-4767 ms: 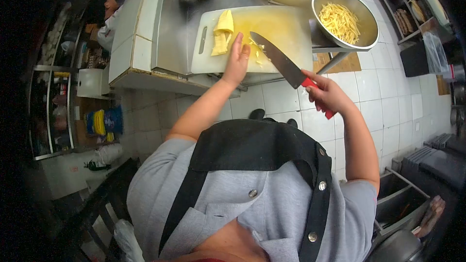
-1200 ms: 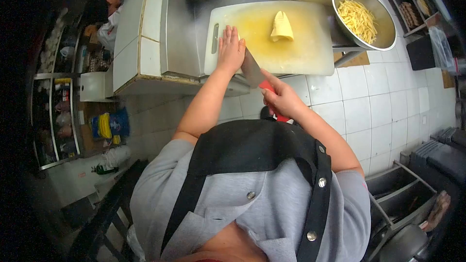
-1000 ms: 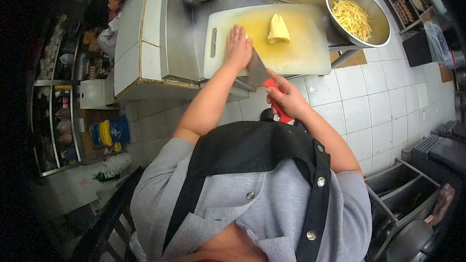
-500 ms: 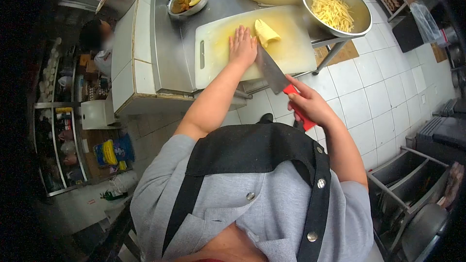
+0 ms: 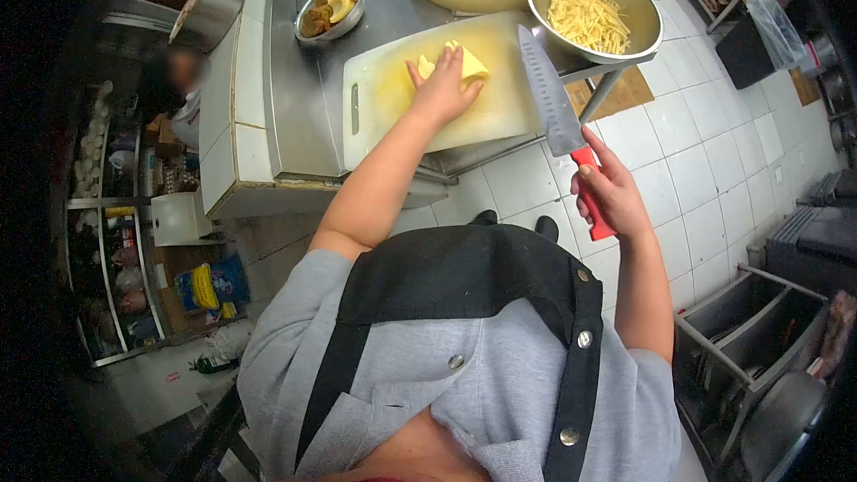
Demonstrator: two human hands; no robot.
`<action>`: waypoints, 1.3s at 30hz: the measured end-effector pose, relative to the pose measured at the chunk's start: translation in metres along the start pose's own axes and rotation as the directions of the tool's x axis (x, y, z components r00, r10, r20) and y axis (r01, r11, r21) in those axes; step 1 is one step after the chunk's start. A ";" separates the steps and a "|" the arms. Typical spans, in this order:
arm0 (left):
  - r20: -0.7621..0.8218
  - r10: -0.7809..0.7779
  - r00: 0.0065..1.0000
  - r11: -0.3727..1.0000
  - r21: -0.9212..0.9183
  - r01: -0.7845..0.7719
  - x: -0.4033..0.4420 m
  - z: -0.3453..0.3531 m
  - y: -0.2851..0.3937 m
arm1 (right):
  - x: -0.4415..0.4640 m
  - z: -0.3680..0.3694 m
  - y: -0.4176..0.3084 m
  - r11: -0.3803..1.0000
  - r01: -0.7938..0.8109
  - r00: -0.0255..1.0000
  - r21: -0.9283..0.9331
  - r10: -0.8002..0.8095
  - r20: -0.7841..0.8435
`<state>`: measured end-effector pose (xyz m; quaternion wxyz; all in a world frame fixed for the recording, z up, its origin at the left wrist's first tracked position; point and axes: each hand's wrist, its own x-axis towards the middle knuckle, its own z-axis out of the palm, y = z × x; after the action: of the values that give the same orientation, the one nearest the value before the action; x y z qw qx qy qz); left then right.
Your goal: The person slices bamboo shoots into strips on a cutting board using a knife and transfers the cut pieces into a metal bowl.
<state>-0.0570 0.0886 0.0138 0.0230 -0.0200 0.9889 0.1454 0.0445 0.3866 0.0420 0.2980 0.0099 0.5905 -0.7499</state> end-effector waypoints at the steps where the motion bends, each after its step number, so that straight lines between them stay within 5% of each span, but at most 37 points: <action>1: -0.028 0.029 0.999 0.998 0.063 -0.028 0.006 0.013 -0.001 | 0.007 -0.002 0.005 1.000 0.020 1.000 0.006 -0.020 -0.005; 3: -0.054 0.066 0.996 0.990 0.130 -0.058 0.019 0.036 0.002 | 0.014 -0.005 0.009 0.999 0.044 0.999 0.015 -0.044 -0.014; 8: -0.165 0.247 0.955 0.952 -0.144 -0.271 0.022 0.065 0.025 | 0.020 -0.011 0.015 0.996 0.072 0.997 0.044 -0.073 0.014; 17: -0.210 0.128 0.969 0.960 -0.221 -0.175 -0.001 0.038 0.025 | 0.015 -0.023 0.000 0.998 -0.043 0.998 0.036 0.042 0.053; 23: -0.091 0.188 0.978 0.980 -0.051 -0.193 -0.006 0.047 0.029 | 0.017 -0.027 -0.004 0.995 -0.097 0.990 0.033 0.094 0.101; 39: -0.050 0.186 0.981 0.979 -0.072 -0.189 -0.005 0.041 0.031 | 0.038 -0.015 -0.019 0.985 -0.174 0.977 -0.022 0.175 0.122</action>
<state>-0.0521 0.1298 -0.0164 -0.0129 0.0691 0.9804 0.1840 -0.0002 0.3853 0.0400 0.3986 0.0136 0.5721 -0.7167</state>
